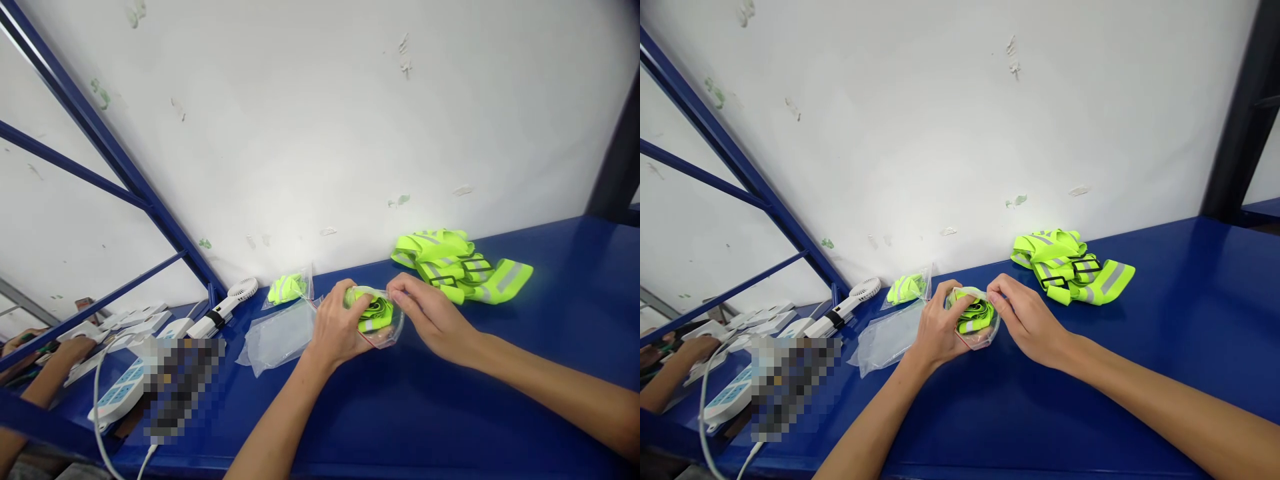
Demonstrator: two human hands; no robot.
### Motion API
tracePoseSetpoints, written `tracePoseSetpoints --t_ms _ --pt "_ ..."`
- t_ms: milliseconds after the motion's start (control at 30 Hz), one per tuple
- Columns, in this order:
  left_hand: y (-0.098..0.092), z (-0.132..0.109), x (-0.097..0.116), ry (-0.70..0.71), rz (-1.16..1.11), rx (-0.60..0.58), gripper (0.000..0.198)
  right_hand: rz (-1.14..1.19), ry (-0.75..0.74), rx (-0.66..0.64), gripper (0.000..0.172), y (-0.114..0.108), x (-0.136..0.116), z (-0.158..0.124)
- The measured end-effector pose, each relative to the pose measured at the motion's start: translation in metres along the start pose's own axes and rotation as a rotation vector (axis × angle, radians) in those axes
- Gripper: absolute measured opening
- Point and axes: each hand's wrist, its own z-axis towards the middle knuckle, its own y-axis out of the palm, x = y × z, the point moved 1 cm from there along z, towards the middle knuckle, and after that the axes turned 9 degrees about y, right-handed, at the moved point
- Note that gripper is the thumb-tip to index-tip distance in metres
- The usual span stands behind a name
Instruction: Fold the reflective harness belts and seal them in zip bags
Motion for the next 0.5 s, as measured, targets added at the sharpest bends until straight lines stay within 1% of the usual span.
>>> tracePoseSetpoints --t_ms 67,100,167,200,233,300,400,433,500 --pt "0.003 0.002 0.0 0.013 0.011 0.074 0.047 0.054 0.057 -0.013 0.015 0.002 0.003 0.0" --pt "0.005 0.002 0.001 0.036 0.01 0.124 0.047 0.091 0.106 -0.028 0.02 0.003 0.004 0.001" --pt "0.006 0.003 0.002 0.092 -0.006 0.22 0.051 0.197 0.193 -0.11 0.041 0.005 0.007 0.002" --pt "0.006 0.003 0.002 0.116 -0.02 0.251 0.055 0.263 0.221 -0.17 0.045 0.006 0.007 0.004" --pt "0.004 0.003 0.002 0.137 -0.039 0.263 0.061 0.336 0.241 -0.226 0.044 0.006 0.007 0.005" --pt "-0.002 0.004 0.002 0.179 -0.087 0.225 0.073 0.482 0.298 -0.28 0.039 0.007 0.008 0.008" --pt "-0.017 0.003 -0.002 0.249 -0.146 0.1 0.088 0.691 0.459 -0.252 0.038 0.01 0.014 0.01" --pt "-0.023 0.002 -0.004 0.251 -0.15 0.078 0.091 0.761 0.507 -0.252 0.038 0.011 0.016 0.011" --pt "-0.031 0.0 -0.011 0.187 -0.136 0.044 0.095 0.875 0.561 -0.279 0.035 0.013 0.018 0.011"
